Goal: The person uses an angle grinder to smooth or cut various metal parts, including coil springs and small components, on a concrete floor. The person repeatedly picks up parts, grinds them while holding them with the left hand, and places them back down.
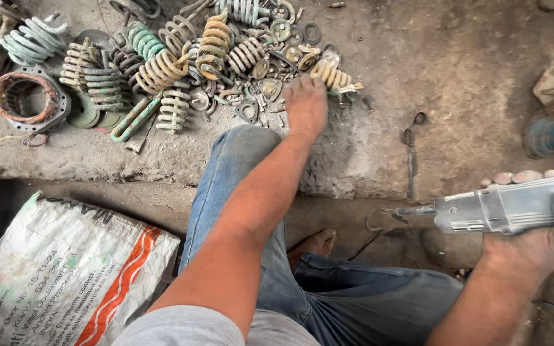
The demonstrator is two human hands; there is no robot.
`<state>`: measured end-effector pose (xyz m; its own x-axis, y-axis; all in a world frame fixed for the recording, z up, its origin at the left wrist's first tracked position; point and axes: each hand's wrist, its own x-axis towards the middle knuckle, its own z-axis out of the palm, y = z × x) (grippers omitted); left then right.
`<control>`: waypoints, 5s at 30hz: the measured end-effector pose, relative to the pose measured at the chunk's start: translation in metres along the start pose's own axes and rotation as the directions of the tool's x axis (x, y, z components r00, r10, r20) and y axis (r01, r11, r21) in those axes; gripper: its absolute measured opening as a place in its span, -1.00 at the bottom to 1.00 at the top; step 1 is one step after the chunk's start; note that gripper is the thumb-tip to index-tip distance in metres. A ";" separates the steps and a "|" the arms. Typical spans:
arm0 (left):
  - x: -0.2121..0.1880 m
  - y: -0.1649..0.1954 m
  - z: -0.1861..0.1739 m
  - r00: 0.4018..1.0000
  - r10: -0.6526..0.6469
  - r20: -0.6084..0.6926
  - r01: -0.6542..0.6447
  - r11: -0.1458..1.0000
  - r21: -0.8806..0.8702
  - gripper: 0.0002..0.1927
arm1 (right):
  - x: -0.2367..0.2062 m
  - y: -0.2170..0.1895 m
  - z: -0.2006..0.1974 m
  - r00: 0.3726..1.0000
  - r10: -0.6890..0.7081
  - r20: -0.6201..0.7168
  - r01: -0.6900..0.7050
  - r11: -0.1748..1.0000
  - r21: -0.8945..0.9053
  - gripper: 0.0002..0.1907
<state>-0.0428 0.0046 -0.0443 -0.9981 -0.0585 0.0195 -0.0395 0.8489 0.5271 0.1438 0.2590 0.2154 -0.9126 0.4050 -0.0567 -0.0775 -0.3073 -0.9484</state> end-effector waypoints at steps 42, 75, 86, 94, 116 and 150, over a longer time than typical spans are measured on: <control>-0.030 0.043 0.043 0.699 0.626 0.345 -0.677 0.735 0.038 -0.65 | 0.004 0.212 -0.033 0.807 0.493 -0.326 -0.586 0.741 -0.329 -0.72; -0.040 0.037 0.064 0.737 0.582 0.343 -0.643 0.761 0.089 -0.63 | -0.001 0.227 -0.041 0.787 0.522 -0.329 -0.617 0.669 -0.415 -0.65; -0.029 0.040 0.050 0.740 0.551 0.385 -0.587 0.809 -0.028 -0.60 | 0.000 0.243 -0.045 0.846 0.381 -0.372 -0.531 0.652 -0.541 -0.69; -0.029 0.040 0.057 0.732 0.573 0.369 -0.620 0.785 0.009 -0.65 | -0.006 0.242 -0.042 0.822 0.447 -0.353 -0.568 0.698 -0.437 -0.68; -0.035 0.038 0.062 0.733 0.600 0.320 -0.648 0.759 0.061 -0.62 | -0.004 0.233 -0.044 0.829 0.454 -0.326 -0.557 0.619 -0.554 -0.64; -0.033 0.047 0.039 0.682 0.603 0.414 -0.645 0.762 -0.047 -0.38 | 0.011 0.204 -0.048 0.834 0.446 -0.324 -0.551 0.662 -0.509 -0.68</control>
<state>-0.0131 0.0673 -0.0535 -0.7240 0.6895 -0.0211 0.6163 0.6602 0.4293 0.1368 0.2418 0.0063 -0.6658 0.4801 -0.5711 0.6558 0.0114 -0.7549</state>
